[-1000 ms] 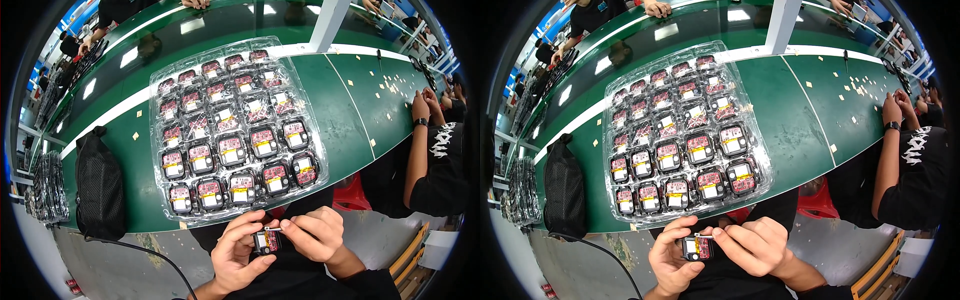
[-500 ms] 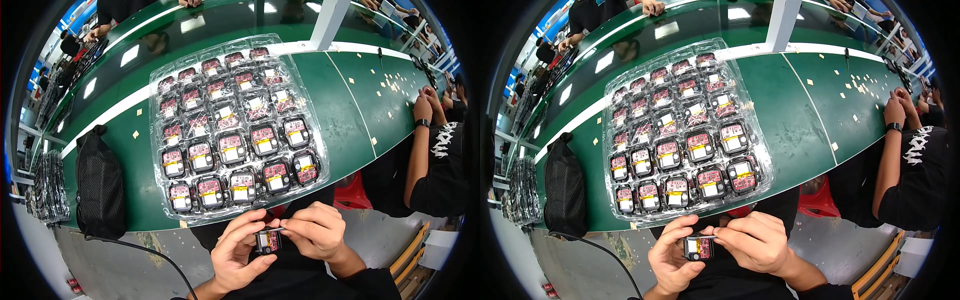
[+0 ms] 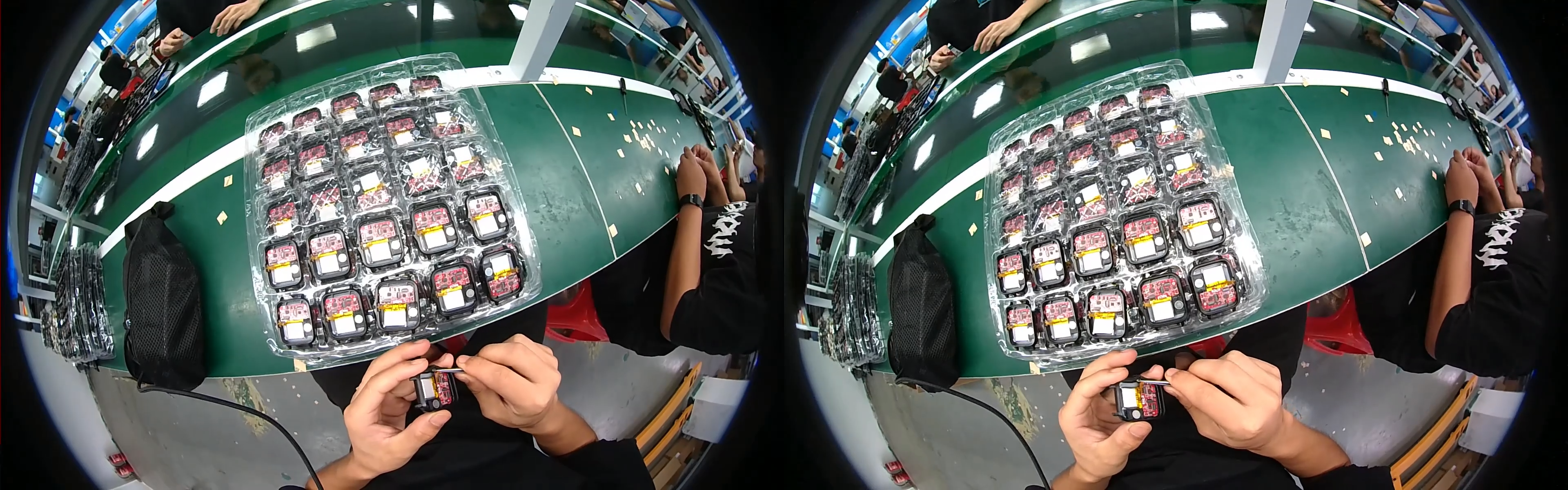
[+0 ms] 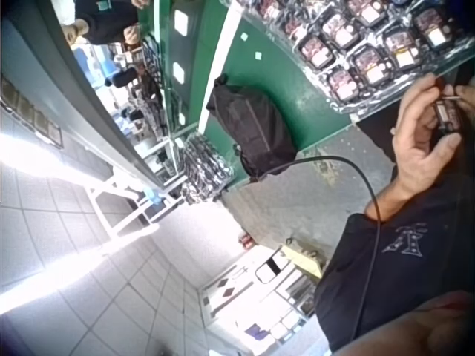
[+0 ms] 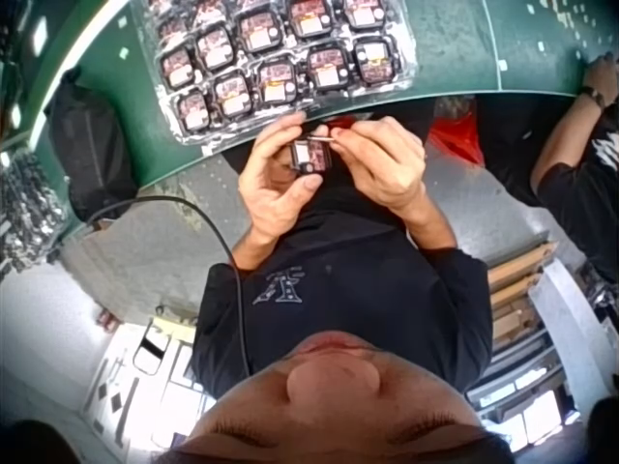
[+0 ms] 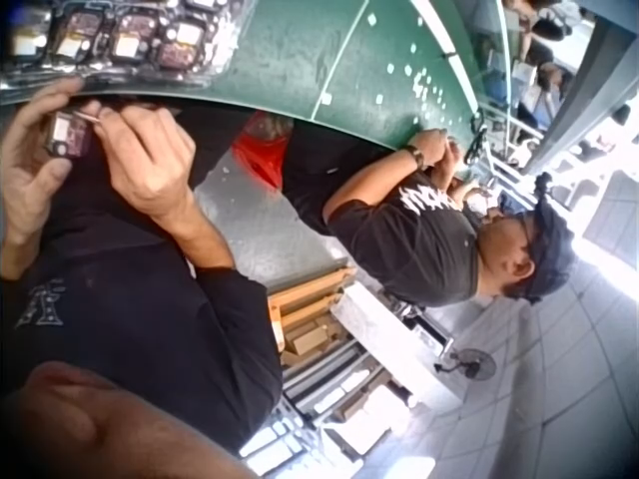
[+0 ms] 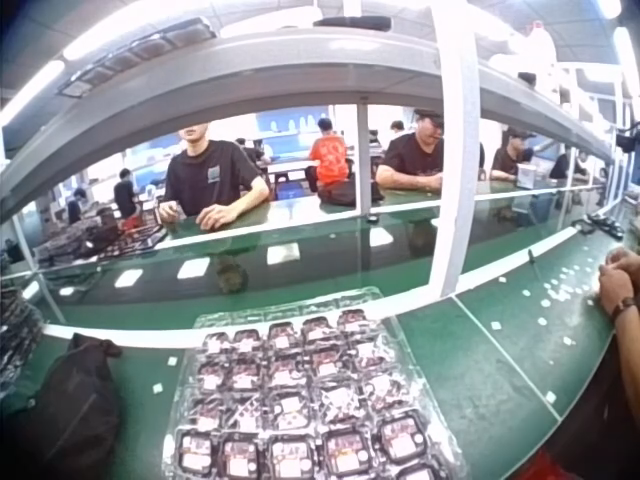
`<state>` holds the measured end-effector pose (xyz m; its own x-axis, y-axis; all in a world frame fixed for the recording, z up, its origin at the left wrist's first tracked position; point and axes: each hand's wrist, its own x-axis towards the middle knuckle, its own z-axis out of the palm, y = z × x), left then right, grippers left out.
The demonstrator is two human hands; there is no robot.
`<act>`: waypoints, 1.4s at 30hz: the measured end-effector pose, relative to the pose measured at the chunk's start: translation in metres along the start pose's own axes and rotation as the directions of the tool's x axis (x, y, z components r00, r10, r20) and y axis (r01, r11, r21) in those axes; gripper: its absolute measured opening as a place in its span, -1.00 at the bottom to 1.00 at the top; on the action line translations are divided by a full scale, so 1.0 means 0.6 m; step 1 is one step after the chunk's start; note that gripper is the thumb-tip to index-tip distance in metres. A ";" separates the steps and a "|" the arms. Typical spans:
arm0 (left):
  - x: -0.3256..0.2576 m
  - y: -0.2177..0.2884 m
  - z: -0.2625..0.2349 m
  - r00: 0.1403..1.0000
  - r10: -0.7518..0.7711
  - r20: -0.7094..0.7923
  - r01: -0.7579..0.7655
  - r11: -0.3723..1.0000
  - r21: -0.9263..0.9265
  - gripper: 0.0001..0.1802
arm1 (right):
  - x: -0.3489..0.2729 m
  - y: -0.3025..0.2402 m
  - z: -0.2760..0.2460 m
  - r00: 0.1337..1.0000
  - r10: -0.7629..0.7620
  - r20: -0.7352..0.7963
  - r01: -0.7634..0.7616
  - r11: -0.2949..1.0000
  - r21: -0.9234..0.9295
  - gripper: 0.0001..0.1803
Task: Manually assemble and inspect small electronic units on a production line.
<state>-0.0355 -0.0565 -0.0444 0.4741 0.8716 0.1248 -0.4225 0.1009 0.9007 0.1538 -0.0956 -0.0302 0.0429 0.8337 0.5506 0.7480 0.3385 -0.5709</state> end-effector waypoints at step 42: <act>0.006 0.025 0.004 1.000 0.019 -0.009 -0.019 0.999 0.051 -0.34 | -0.001 -0.011 0.020 0.999 -0.010 -0.039 0.008 0.999 -0.034 -0.73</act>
<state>-0.0380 -0.0531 -0.0296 0.4589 0.8777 0.1383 -0.3913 0.0599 0.9183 0.1411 -0.0930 -0.0338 0.0617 0.8125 0.5796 0.7705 0.3304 -0.5452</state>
